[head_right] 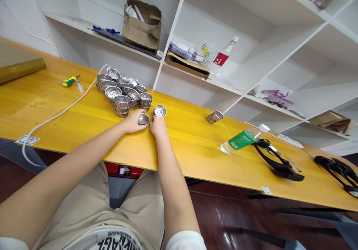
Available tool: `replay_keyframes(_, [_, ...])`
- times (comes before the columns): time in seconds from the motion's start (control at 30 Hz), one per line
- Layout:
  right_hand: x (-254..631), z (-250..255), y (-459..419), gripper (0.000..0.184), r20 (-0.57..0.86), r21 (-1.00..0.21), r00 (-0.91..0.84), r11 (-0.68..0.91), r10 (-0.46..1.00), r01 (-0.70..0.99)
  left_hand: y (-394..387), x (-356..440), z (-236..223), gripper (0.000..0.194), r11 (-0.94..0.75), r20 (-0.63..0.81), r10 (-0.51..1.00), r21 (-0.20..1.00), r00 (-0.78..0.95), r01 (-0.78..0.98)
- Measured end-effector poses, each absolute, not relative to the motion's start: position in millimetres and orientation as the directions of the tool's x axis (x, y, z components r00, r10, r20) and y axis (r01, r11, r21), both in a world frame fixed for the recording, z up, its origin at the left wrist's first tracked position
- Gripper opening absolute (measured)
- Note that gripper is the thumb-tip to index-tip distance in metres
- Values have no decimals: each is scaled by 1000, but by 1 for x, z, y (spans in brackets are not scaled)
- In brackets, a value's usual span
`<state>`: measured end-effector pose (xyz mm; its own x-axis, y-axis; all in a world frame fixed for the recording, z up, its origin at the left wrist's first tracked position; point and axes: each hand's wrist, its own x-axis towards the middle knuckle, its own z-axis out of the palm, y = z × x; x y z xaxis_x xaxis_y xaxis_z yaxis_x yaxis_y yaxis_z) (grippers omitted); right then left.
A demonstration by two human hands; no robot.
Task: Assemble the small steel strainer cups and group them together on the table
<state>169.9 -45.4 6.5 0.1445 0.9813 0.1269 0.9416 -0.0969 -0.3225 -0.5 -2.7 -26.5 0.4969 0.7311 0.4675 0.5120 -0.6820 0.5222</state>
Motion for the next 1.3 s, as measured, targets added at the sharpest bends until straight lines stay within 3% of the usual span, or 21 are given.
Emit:
replay_keyframes(0.43, [172,13,-49,13,152,-362,170,-105,974,926,-3,-1,-25,72,-676,470,736,548,487,492])
replay_keyframes(0.57, [182,22,-50,25,321,-407,309,-165,895,899,-3,-1,-24,67,-680,488,733,531,474,505])
replay_keyframes(0.67, [190,20,-47,33,446,-389,283,-101,849,916,-2,-1,-25,63,-703,514,711,506,480,500])
replay_keyframes(0.87, [193,6,-37,26,314,-327,159,-50,936,944,-2,-2,-23,62,-718,531,696,499,483,485])
replay_keyframes(1.17, [196,6,-35,32,300,-451,208,-54,931,891,-10,-1,-18,50,-764,555,626,298,548,572])
replay_keyframes(1.3, [195,9,-34,30,415,-478,237,-11,878,878,-11,0,-17,54,-801,592,575,266,565,536])
